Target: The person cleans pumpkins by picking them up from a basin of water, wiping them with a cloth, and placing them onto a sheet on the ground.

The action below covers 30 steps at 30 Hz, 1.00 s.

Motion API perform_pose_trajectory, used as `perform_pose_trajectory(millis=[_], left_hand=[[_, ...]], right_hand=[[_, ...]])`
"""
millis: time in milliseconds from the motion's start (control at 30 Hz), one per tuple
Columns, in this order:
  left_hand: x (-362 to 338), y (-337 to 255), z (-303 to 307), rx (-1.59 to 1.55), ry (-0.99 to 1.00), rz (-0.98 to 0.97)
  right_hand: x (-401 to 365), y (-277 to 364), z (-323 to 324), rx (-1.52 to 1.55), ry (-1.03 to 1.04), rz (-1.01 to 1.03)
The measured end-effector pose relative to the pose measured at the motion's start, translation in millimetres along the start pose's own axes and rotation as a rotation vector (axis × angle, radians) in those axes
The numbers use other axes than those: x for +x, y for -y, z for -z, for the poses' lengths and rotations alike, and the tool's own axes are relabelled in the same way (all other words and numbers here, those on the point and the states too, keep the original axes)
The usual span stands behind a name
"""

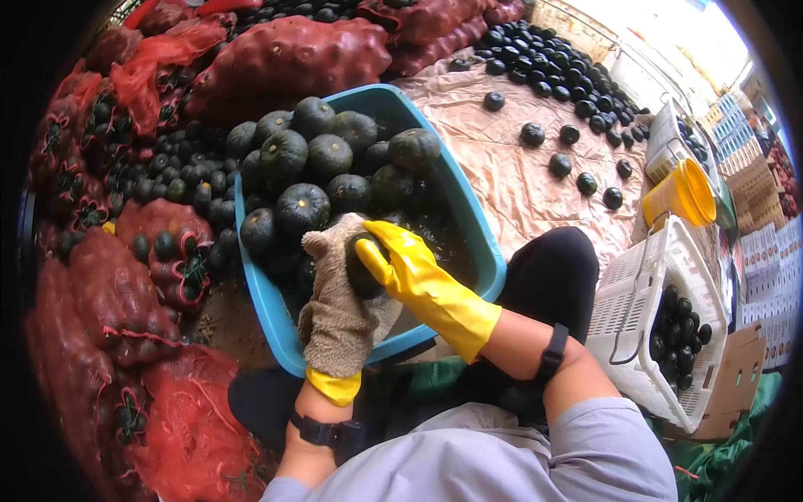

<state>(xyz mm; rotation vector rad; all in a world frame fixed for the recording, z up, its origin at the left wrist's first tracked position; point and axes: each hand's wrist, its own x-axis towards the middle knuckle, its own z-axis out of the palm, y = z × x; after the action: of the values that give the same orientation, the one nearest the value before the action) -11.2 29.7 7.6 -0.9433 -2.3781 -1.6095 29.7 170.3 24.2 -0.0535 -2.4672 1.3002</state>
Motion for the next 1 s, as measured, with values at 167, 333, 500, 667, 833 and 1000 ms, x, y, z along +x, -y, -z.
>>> perform_pose_trajectory(millis=[167,333,500,667,833,1000], left_hand=[[5.7,7.1,25.5,0.213,0.184,-0.097],[-12.7,25.5,-13.9,-0.322,0.008,0.228],[-7.6,-7.4,27.5,-0.148,0.045,0.134],[-20.0,-2.3,17.5,-0.084,-0.054,0.100],[-16.5,-8.6,32.0,0.030,-0.095,-0.069],[-25.6,23.2,9.8,-0.521,-0.046,0.290]], right_hand=[[-24.1,7.6,-8.1,0.140,0.052,0.119],[-16.7,-25.8,-29.0,0.504,-0.072,-0.344],[-6.3,11.9,18.9,0.143,0.361,-0.011],[-20.6,3.8,-25.1,0.742,0.082,-0.693],[-10.7,8.9,10.7,0.000,0.313,-0.043],[-22.8,-22.8,-6.8,0.184,0.271,-0.144]])
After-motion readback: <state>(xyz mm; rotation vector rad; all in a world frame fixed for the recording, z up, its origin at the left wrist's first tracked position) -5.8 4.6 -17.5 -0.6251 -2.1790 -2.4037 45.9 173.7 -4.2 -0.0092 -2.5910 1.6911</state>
